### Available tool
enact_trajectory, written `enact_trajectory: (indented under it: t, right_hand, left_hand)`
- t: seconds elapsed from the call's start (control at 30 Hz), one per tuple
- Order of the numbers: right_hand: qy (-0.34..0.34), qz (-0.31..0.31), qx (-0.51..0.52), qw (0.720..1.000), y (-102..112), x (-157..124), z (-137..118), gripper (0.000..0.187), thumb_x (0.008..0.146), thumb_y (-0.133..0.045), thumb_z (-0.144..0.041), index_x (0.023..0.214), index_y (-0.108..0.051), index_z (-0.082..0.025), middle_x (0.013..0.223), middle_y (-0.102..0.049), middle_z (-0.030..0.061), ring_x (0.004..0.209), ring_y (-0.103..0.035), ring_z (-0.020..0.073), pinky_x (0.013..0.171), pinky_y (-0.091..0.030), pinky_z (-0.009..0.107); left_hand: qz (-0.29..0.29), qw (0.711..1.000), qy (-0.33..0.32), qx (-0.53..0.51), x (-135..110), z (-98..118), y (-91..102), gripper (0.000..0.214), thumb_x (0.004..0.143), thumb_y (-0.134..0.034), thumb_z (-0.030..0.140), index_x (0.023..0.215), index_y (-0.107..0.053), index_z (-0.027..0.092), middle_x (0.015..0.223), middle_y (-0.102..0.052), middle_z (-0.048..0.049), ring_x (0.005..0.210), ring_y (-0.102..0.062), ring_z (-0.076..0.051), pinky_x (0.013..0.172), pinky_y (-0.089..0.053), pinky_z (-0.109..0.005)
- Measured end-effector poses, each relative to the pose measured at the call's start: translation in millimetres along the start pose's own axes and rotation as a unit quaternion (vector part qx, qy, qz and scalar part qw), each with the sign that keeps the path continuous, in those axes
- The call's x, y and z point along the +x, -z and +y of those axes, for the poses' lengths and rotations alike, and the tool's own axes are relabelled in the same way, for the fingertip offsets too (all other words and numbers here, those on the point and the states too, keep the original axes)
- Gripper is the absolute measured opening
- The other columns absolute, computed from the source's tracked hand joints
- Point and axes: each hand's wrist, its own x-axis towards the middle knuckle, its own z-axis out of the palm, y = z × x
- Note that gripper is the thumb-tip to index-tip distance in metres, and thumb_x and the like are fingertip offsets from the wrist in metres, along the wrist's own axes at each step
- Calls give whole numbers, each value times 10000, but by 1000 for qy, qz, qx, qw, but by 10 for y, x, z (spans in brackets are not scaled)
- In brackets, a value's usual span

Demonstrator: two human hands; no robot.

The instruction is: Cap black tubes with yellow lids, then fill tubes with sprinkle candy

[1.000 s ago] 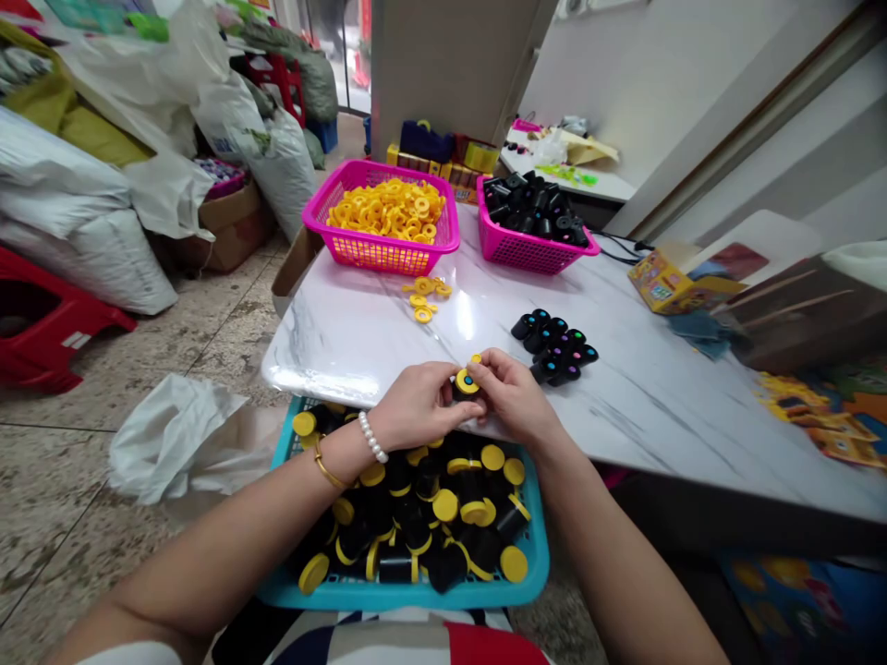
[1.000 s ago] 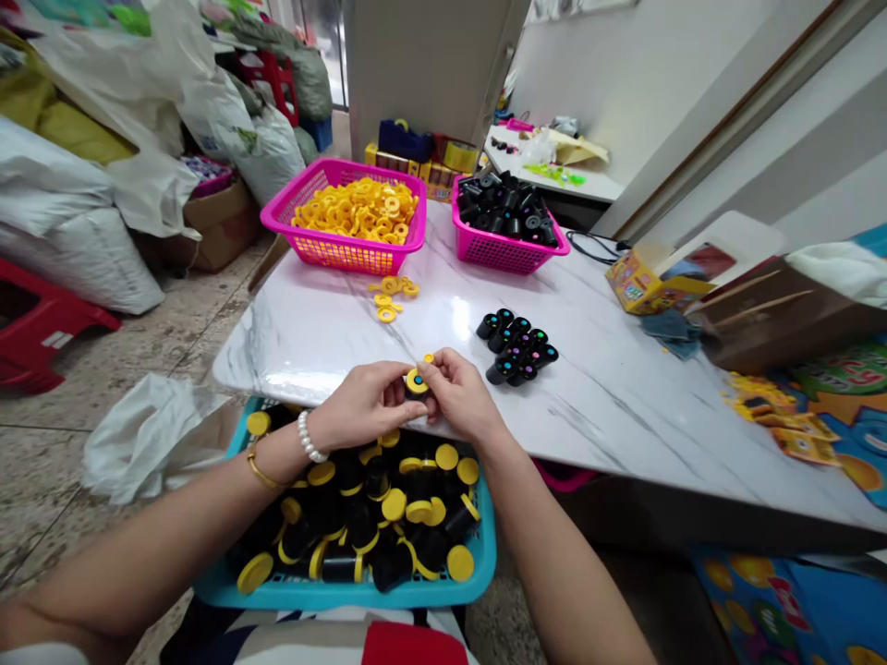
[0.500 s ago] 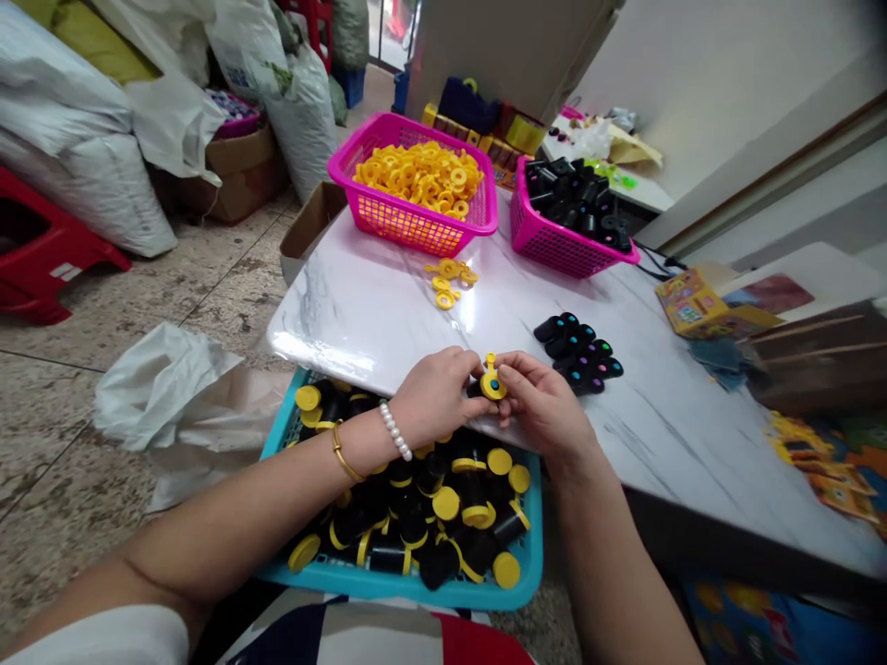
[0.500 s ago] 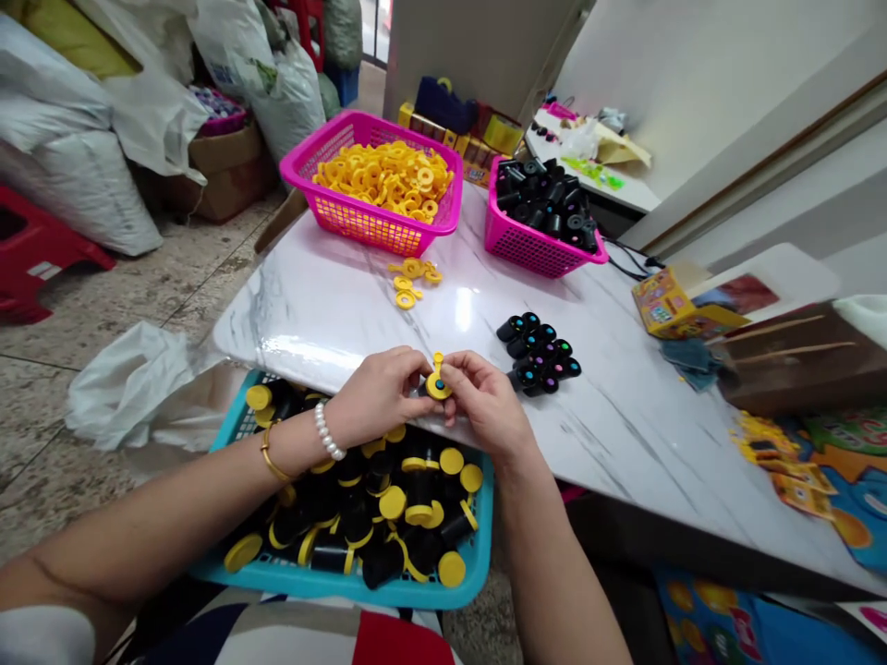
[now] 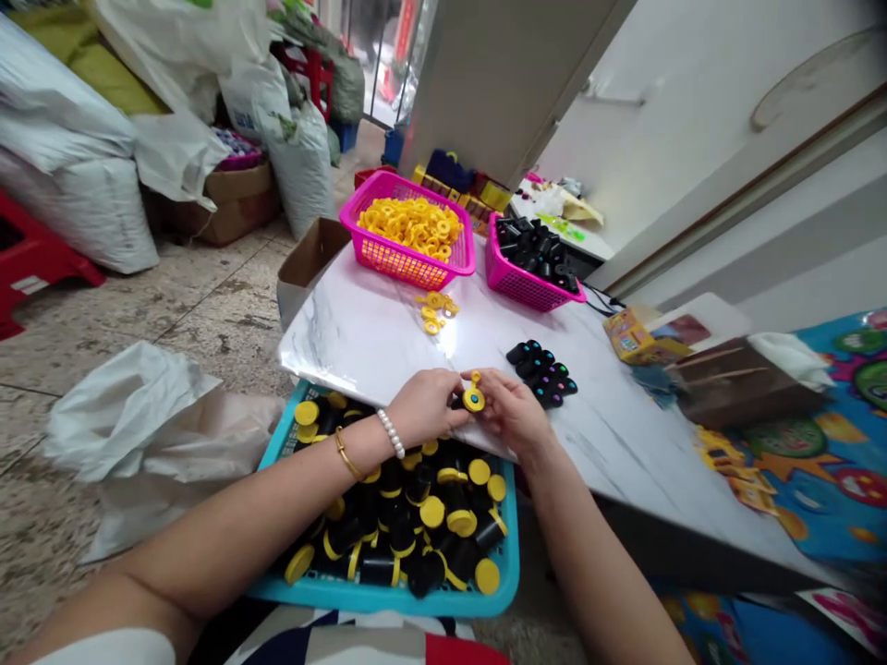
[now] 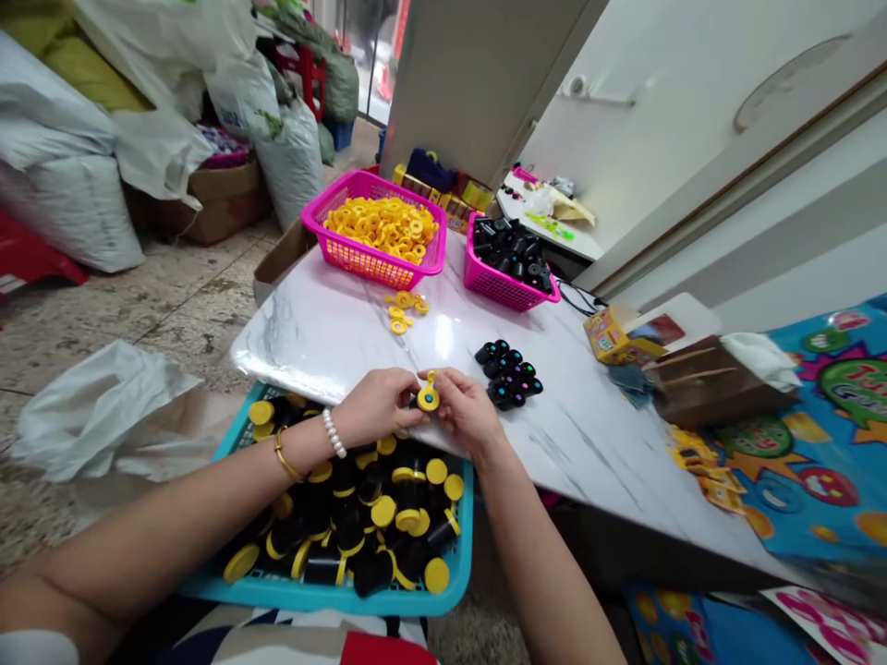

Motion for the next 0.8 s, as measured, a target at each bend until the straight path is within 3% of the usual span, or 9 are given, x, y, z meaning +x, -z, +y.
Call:
enact_trajectory:
  t: [0.1,0.27,0.47,0.57,0.67,0.8]
  right_hand:
    - [-15,21,53,998,60,51,-13,407,741,-700,-503,831,-687,-106,561,-431,-40,447,-366,48,312,-215,139]
    - [-102,-81,-38,991,118,89,-118,302,686,-764,-338,881,-607,-171,551,-513,-60,395,-368,46,315,-236,141]
    - [-7,-103,-192,976,45,-10,-203,148,836,-610,-341,859,-549,-208,701,-563,-41,531,-541,92,484,-478,217]
    - [10,-97,-173,980,37,-55,-144,153,856,-577,-360,870,-549,-211,718,-547,-41,547,-536,92,501,-504,229]
    - [-22,-93,-124,988,79,-7,-103,167,816,-621,-346,851,-561,-194,704,-565,-41,514,-513,80,495,-514,234]
    - [-67,-142,-116,981,149,63,-182,208,757,-690,-319,854,-573,-177,721,-635,-18,532,-571,87,507,-490,212]
  left_hand:
    - [-1,1000,-4,-1,-13,-19,-6,125,714,-660,273,755,-615,164,698,-603,1,653,-549,-150,616,-401,-257]
    - [-1,1000,-23,5,-40,-39,-39,94,740,-633,254,756,-596,169,710,-594,-3,657,-539,-147,624,-405,-262]
    - [-3,999,-8,31,-11,-20,-45,147,744,-626,298,733,-569,164,709,-583,-14,662,-534,-160,624,-400,-280]
    - [-10,999,-5,42,-10,6,-42,157,747,-619,312,747,-562,165,718,-585,-13,664,-537,-161,613,-395,-279]
    - [-4,998,-12,54,-19,15,-38,149,743,-621,303,754,-556,169,720,-580,-7,659,-532,-155,604,-390,-271]
    - [-8,999,-17,49,-28,13,-21,161,747,-623,317,745,-555,171,710,-572,-3,650,-524,-147,598,-377,-263]
